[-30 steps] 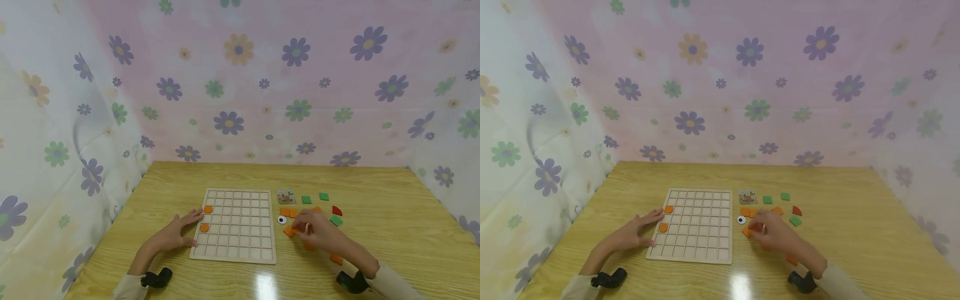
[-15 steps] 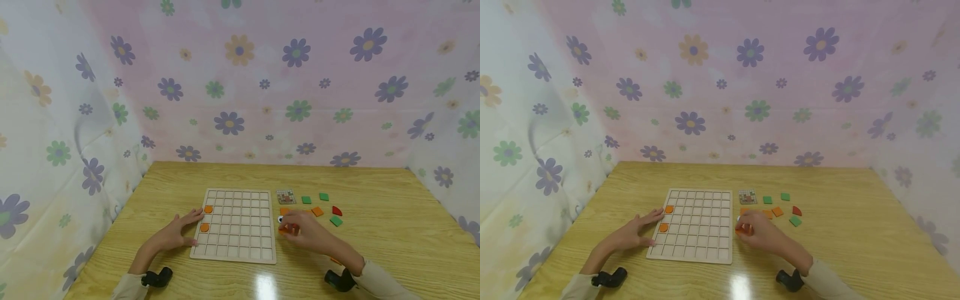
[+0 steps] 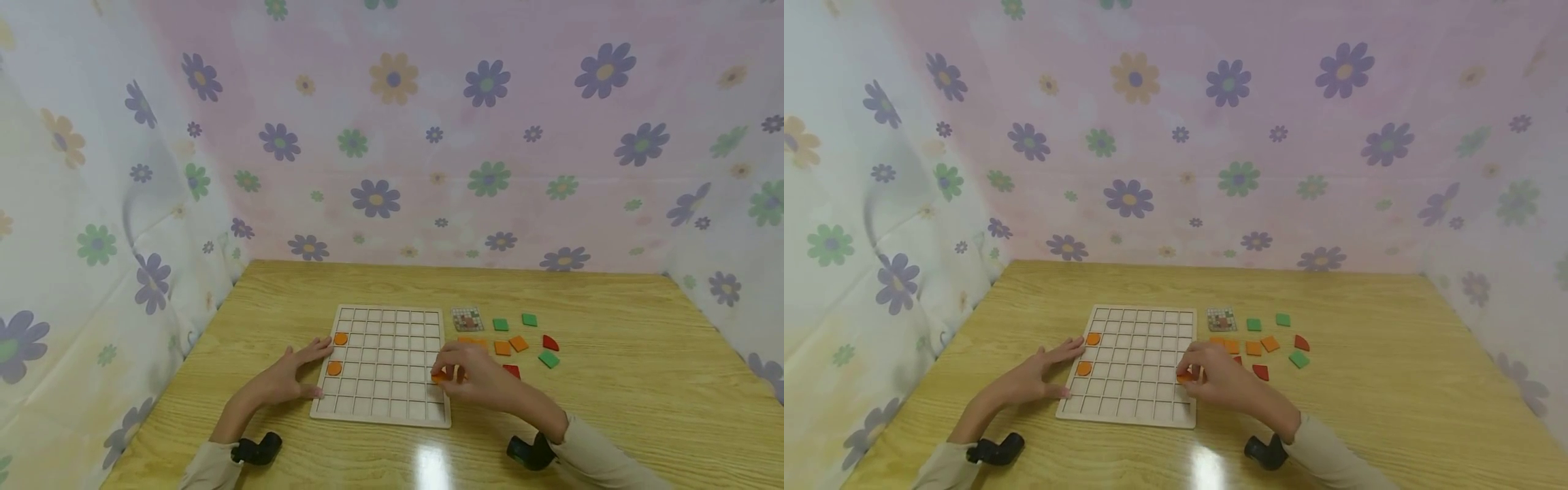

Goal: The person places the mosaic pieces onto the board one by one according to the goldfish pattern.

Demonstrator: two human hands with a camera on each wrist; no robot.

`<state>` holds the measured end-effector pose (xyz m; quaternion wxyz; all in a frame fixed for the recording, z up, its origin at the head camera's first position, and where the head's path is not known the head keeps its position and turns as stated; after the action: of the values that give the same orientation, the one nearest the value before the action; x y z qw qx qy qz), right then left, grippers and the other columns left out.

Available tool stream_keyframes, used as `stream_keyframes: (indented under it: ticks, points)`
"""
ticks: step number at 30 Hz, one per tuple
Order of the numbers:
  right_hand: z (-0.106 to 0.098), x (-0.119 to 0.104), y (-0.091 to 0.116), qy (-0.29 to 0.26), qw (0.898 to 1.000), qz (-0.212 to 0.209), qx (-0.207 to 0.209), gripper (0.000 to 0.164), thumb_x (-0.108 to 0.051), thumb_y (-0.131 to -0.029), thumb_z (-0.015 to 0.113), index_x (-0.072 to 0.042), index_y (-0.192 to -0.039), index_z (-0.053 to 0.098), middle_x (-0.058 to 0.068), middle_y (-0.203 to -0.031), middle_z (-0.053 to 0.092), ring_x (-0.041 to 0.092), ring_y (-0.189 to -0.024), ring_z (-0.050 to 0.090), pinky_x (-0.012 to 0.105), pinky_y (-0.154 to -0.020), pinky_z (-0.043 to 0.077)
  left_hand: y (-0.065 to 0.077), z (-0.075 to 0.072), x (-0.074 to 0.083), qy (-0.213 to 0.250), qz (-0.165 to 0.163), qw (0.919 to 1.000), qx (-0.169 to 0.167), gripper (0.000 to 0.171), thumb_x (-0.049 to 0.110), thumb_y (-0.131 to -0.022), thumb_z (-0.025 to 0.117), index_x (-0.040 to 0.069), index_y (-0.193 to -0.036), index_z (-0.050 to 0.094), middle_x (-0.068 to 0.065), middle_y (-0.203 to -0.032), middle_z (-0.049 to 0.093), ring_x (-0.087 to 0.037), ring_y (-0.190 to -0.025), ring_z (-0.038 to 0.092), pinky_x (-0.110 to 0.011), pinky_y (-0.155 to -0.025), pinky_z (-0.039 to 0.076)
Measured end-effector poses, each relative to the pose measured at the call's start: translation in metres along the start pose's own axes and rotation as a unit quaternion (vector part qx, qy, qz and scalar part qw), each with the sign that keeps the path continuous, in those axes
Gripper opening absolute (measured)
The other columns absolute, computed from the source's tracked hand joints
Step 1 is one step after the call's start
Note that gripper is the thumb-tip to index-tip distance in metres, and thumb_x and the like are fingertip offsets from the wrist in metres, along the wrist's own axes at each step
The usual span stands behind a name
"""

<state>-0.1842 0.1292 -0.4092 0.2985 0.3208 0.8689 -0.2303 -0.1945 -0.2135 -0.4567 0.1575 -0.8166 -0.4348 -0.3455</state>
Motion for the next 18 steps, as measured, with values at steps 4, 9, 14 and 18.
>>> stream_keyframes:
  ticks: [4,9,14,18]
  points:
    - [0.004,-0.004,-0.005,-0.01,1.0,-0.008,-0.013,0.014,0.0,-0.083,0.066,-0.008,-0.092,0.071,-0.001,-0.09,0.059,0.008,-0.073,0.054,0.021,-0.059,0.053,0.0,0.0,0.001,-0.001,-0.001,1.0,0.0,0.081,0.026,-0.081,0.074,0.004,-0.147,0.033,-0.016,-0.154,0.021,-0.038,-0.141,0.011,-0.068,-0.104,-0.008]
    - [0.011,-0.009,-0.013,-0.008,1.0,-0.023,-0.012,0.012,-0.001,-0.083,0.066,-0.008,-0.092,0.07,-0.001,-0.088,0.059,0.009,-0.071,0.054,0.02,-0.058,0.052,0.002,0.001,0.001,-0.004,-0.002,1.0,0.001,0.081,0.027,-0.081,0.074,0.004,-0.147,0.033,-0.016,-0.154,0.021,-0.038,-0.141,0.011,-0.068,-0.104,-0.007]
    - [0.019,-0.013,-0.022,-0.009,0.999,-0.038,-0.009,0.009,-0.002,-0.083,0.068,-0.007,-0.09,0.071,-0.001,-0.088,0.06,0.01,-0.07,0.055,0.018,-0.058,0.051,0.002,0.001,0.001,-0.003,-0.002,1.0,0.003,0.081,0.027,-0.081,0.075,0.004,-0.147,0.034,-0.016,-0.154,0.022,-0.038,-0.141,0.012,-0.069,-0.104,-0.007]
    - [0.026,-0.016,-0.029,-0.006,0.999,-0.048,-0.015,0.007,-0.004,-0.084,0.068,-0.006,-0.09,0.071,0.0,-0.089,0.061,0.008,-0.07,0.056,0.016,-0.058,0.051,0.0,0.0,0.002,-0.004,0.001,1.0,0.004,0.081,0.028,-0.081,0.075,0.005,-0.147,0.034,-0.015,-0.154,0.021,-0.038,-0.141,0.012,-0.069,-0.104,-0.007]
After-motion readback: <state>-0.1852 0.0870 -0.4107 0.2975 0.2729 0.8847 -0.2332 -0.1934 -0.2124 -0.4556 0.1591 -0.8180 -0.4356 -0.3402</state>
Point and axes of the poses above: each hand's wrist, its own y-axis away from the middle knuckle, its own z-axis out of the palm, x = y × z, the point moved 3 cm from there along -y, towards the middle knuckle
